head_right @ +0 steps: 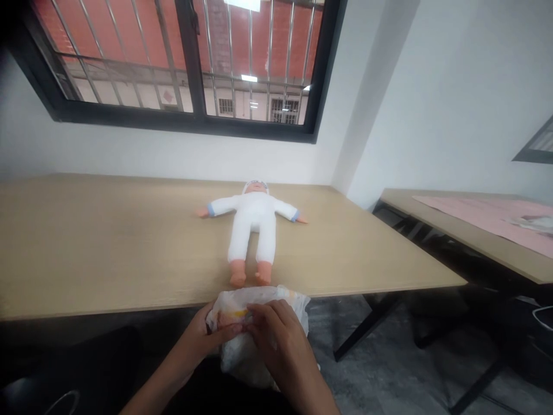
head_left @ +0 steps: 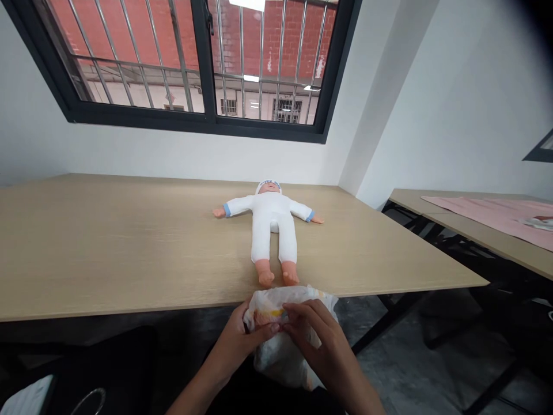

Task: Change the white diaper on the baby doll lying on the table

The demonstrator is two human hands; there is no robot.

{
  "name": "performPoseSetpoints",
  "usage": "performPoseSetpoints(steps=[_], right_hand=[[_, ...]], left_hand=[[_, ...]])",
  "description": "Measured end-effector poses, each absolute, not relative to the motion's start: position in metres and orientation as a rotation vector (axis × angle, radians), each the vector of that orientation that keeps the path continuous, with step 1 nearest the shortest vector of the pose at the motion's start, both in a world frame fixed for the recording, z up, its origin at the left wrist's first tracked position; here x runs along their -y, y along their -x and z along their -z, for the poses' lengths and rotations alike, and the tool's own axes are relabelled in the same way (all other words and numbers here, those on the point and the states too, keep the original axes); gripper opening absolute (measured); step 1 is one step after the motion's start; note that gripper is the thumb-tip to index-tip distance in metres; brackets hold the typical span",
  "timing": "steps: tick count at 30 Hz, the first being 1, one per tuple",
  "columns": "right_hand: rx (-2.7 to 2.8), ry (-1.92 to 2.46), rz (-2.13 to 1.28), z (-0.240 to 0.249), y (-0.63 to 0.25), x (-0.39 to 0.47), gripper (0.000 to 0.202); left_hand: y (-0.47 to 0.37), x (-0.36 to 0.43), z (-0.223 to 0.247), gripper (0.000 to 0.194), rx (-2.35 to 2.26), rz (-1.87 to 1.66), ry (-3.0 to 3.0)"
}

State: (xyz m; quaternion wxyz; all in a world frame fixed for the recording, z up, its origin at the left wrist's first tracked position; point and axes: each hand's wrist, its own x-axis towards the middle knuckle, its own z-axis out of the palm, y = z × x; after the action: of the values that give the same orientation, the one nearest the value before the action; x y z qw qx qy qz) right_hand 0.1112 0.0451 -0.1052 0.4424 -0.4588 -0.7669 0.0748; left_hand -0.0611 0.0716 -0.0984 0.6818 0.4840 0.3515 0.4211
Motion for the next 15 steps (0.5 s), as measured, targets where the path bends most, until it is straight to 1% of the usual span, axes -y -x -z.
performPoseSetpoints(steps=[5, 11, 15], right_hand=[[1.899, 1.115, -0.137, 0.106, -0.109, -0.047, 0.010], [1.953, 1.175, -0.275, 0.095, -0.110, -0.040, 0.008], [1.965, 1.166, -0.333, 0.089, -0.110, -0.037, 0.008]], left_hand=[[0.060, -0.072, 0.101, 0.048, -0.777, -0.931, -1.072], [0.061, -0.075, 0.103, 0.045, -0.768, -0.923, -1.098], [0.060, -0.076, 0.104, 0.046, -0.771, -0.917, -1.118]])
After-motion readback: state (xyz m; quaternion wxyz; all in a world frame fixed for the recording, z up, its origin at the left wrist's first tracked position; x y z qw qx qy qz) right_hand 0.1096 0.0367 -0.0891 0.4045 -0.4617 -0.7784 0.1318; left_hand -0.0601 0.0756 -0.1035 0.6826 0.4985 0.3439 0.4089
